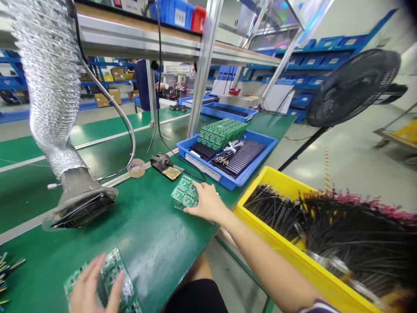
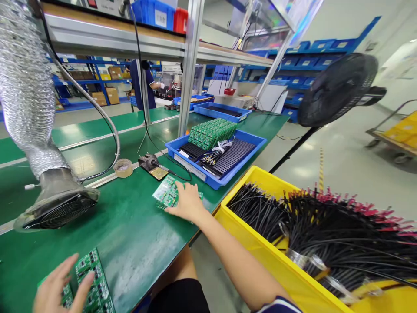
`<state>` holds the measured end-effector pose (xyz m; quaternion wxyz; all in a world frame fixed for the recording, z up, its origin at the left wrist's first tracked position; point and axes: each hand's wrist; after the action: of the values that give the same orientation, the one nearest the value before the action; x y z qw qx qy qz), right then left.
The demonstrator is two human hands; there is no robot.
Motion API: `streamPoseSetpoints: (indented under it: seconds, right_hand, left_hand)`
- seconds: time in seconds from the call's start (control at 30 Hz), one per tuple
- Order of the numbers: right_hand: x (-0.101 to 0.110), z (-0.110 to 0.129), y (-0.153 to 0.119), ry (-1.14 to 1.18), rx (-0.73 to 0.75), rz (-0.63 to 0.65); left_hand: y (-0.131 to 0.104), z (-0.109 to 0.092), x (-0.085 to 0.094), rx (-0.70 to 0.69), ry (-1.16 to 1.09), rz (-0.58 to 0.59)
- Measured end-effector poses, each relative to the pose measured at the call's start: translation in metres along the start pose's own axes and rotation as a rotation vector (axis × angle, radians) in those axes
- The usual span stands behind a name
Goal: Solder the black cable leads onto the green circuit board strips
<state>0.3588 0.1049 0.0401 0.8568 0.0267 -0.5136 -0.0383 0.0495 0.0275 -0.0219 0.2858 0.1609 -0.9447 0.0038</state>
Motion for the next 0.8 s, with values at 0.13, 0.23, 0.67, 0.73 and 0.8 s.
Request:
streamPoseSetpoints:
  seconds: [0.13, 0.23, 0.67, 0.73, 0.8]
  right_hand:
    - [-0.032, 0.054, -0.048, 0.291, 0.151, 0.079]
    - [-0.067, 0.075, -0.074, 0.726, 0.070, 0.220]
    - [-0.062, 0.040, -0.055, 0.746, 0.162, 0.345]
    - [-0.044, 0.023, -0.040, 0.560, 0.157, 0.287]
    - [-0.028, 0.002, -0.022, 0.383, 0.145, 0.193]
  left_hand:
    - [-0.019, -0.048, -0.051, 0.371, -0.531, 0.262]
    - [-0.008, -0.046, -0.057, 0.550, -0.404, 0.163]
    - [0.012, -0.051, -0.056, 0.591, -0.441, 0.369]
    - [0.016, -0.044, -0.050, 0.515, -0.307, 0.397]
    - [0.016, -0.038, -0.042, 0.417, -0.123, 0.364]
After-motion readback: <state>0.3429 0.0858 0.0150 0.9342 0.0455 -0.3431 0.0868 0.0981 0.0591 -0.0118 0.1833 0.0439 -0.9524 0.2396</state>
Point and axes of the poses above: each hand's wrist, its own y-axis towards the middle knuckle, its own x-axis out of the back of the hand, z = x × y, and after that the axes turned 6 degrees about x, right-handed
